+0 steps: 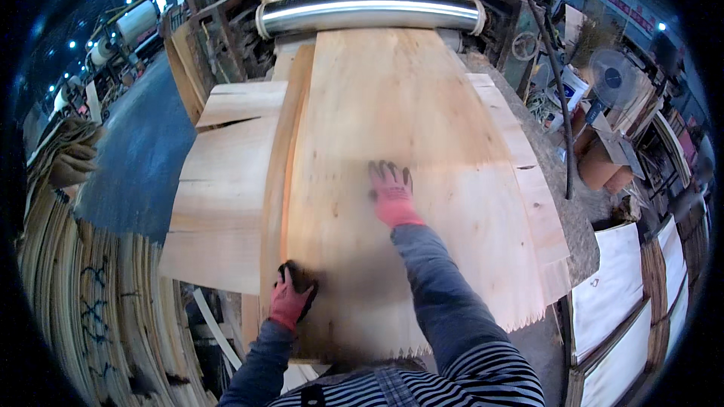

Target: The person picks up large, thin sheets of wood veneer with serrated edges from a stack and feeds them one by one into a roller machine. The person guides the sheets through the rollers and stacks the processed sheets on the output side.

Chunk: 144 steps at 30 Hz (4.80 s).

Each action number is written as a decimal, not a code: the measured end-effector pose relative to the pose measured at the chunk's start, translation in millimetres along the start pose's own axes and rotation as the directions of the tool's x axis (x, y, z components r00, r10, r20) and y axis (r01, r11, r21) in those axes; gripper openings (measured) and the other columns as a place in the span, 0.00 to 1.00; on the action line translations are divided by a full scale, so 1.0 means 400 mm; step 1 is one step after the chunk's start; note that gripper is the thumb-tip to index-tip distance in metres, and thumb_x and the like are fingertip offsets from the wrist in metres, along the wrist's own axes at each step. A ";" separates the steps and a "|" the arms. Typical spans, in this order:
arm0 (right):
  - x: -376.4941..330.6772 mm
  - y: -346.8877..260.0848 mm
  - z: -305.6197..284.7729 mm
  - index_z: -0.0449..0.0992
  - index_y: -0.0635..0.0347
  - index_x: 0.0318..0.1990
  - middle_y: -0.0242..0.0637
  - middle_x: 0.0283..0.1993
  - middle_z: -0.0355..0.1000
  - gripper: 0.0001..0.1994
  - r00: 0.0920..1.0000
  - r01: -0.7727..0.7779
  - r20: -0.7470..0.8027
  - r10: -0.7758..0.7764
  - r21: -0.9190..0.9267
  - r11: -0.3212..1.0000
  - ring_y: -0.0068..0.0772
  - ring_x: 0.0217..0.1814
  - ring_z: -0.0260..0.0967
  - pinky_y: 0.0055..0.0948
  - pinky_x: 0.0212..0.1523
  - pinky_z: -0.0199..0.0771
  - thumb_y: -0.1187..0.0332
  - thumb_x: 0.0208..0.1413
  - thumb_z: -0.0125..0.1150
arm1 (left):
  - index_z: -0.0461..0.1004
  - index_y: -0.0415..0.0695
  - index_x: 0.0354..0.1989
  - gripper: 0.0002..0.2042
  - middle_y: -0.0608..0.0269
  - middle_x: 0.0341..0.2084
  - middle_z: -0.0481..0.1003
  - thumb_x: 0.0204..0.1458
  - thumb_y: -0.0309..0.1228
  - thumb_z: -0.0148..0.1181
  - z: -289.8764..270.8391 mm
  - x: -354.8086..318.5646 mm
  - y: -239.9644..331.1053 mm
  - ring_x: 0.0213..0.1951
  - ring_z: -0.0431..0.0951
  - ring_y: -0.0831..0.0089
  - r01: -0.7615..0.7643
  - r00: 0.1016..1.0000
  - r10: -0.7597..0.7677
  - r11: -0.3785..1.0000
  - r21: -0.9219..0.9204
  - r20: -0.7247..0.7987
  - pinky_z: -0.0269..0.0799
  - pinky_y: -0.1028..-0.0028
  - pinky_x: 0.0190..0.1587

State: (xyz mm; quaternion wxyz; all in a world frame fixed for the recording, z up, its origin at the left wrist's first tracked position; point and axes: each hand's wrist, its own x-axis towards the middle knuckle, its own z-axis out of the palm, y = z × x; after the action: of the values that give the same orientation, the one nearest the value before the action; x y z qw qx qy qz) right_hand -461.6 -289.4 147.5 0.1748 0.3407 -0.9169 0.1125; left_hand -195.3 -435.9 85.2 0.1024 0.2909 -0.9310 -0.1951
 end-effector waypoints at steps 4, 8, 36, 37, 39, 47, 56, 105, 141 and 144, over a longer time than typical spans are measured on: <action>-0.195 -0.079 -0.124 0.52 0.57 0.59 0.44 0.60 0.51 0.32 0.987 0.094 0.102 -0.128 0.289 0.953 0.42 0.64 0.44 0.41 0.62 0.40 0.59 0.47 0.55 | 0.65 0.41 0.49 0.21 0.46 0.47 0.63 0.47 0.36 0.54 0.026 0.068 -0.152 0.46 0.66 0.57 0.048 0.981 0.025 0.928 -0.370 0.190 0.63 0.65 0.47; -0.496 -0.048 -0.159 0.50 0.59 0.60 0.50 0.60 0.50 0.38 0.938 -0.031 0.331 -0.102 0.373 0.927 0.50 0.65 0.41 0.45 0.64 0.35 0.54 0.44 0.58 | 0.72 0.43 0.40 0.12 0.66 0.24 0.69 0.50 0.35 0.51 -0.084 0.146 -0.123 0.24 0.67 0.79 0.200 0.865 0.211 0.688 -0.698 0.456 0.64 0.78 0.26; -0.366 -0.068 -0.308 0.67 0.52 0.49 0.41 0.49 0.65 0.20 0.984 0.124 0.107 -0.140 0.149 0.981 0.43 0.50 0.63 0.39 0.50 0.62 0.58 0.48 0.52 | 0.65 0.38 0.49 0.16 0.60 0.41 0.70 0.53 0.32 0.50 -0.201 -0.027 -0.048 0.41 0.70 0.71 0.070 0.997 -0.017 0.652 -0.755 0.077 0.66 0.74 0.44; -0.321 -0.057 -0.269 0.67 0.52 0.49 0.40 0.49 0.65 0.20 0.984 0.143 0.083 -0.157 0.158 0.977 0.43 0.50 0.62 0.39 0.50 0.61 0.58 0.48 0.52 | 0.66 0.36 0.47 0.16 0.59 0.41 0.70 0.52 0.30 0.51 -0.231 -0.025 -0.020 0.41 0.70 0.72 0.309 0.948 -0.197 0.377 -0.873 0.251 0.66 0.75 0.44; -0.239 -0.023 -0.210 0.66 0.52 0.50 0.40 0.49 0.65 0.20 0.986 0.156 0.042 -0.164 0.150 0.976 0.44 0.51 0.62 0.40 0.51 0.61 0.58 0.48 0.51 | 0.66 0.36 0.47 0.18 0.60 0.37 0.72 0.49 0.30 0.56 -0.224 -0.003 -0.038 0.36 0.71 0.76 0.305 0.951 -0.157 0.343 -0.888 0.266 0.67 0.79 0.39; 0.043 0.119 0.041 0.61 0.52 0.55 0.42 0.57 0.58 0.25 0.999 0.034 0.021 -0.034 0.025 0.999 0.42 0.61 0.50 0.42 0.59 0.48 0.59 0.48 0.52 | 0.65 0.36 0.49 0.21 0.58 0.41 0.71 0.50 0.37 0.54 -0.119 0.047 -0.153 0.41 0.71 0.74 0.494 0.857 -0.060 0.376 -0.783 0.512 0.66 0.78 0.43; -0.497 -0.135 -0.221 0.53 0.61 0.58 0.52 0.61 0.48 0.40 0.820 0.286 0.314 -0.478 0.498 0.819 0.53 0.65 0.41 0.55 0.61 0.34 0.49 0.39 0.60 | 0.68 0.39 0.47 0.16 0.58 0.47 0.68 0.52 0.32 0.49 -0.140 0.032 -0.178 0.45 0.68 0.73 0.172 0.898 0.314 0.393 -0.903 0.307 0.63 0.72 0.48; -0.513 -0.101 -0.219 0.51 0.65 0.59 0.51 0.62 0.46 0.41 0.929 0.070 0.279 -0.244 0.513 0.856 0.50 0.66 0.39 0.41 0.64 0.37 0.52 0.40 0.61 | 0.52 0.37 0.57 0.30 0.51 0.52 0.59 0.52 0.45 0.46 -0.084 -0.012 -0.042 0.53 0.60 0.64 0.367 0.854 0.224 0.379 -0.849 0.470 0.56 0.70 0.54; -0.047 -0.023 -0.001 0.65 0.57 0.50 0.46 0.53 0.61 0.20 0.997 0.049 -0.071 -0.020 0.434 0.900 0.47 0.56 0.56 0.40 0.56 0.55 0.60 0.50 0.49 | 0.51 0.44 0.60 0.27 0.48 0.57 0.55 0.53 0.38 0.48 0.026 -0.026 -0.097 0.58 0.56 0.60 0.145 0.977 -0.017 0.778 -0.611 0.210 0.53 0.68 0.57; 0.000 0.035 0.040 0.61 0.57 0.54 0.46 0.57 0.55 0.23 1.000 -0.009 0.003 0.009 0.048 0.999 0.46 0.61 0.48 0.43 0.61 0.45 0.59 0.50 0.48 | 0.51 0.43 0.59 0.27 0.47 0.56 0.56 0.52 0.38 0.50 -0.003 -0.017 -0.043 0.57 0.58 0.60 0.148 0.972 -0.011 0.809 -0.569 0.236 0.55 0.69 0.56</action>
State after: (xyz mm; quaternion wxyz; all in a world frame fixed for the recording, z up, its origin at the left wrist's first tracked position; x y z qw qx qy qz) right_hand -474.5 -284.1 131.8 0.1649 0.3409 -0.9156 0.1349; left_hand -180.7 -445.1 78.4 0.0740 0.2609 -0.8188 -0.5060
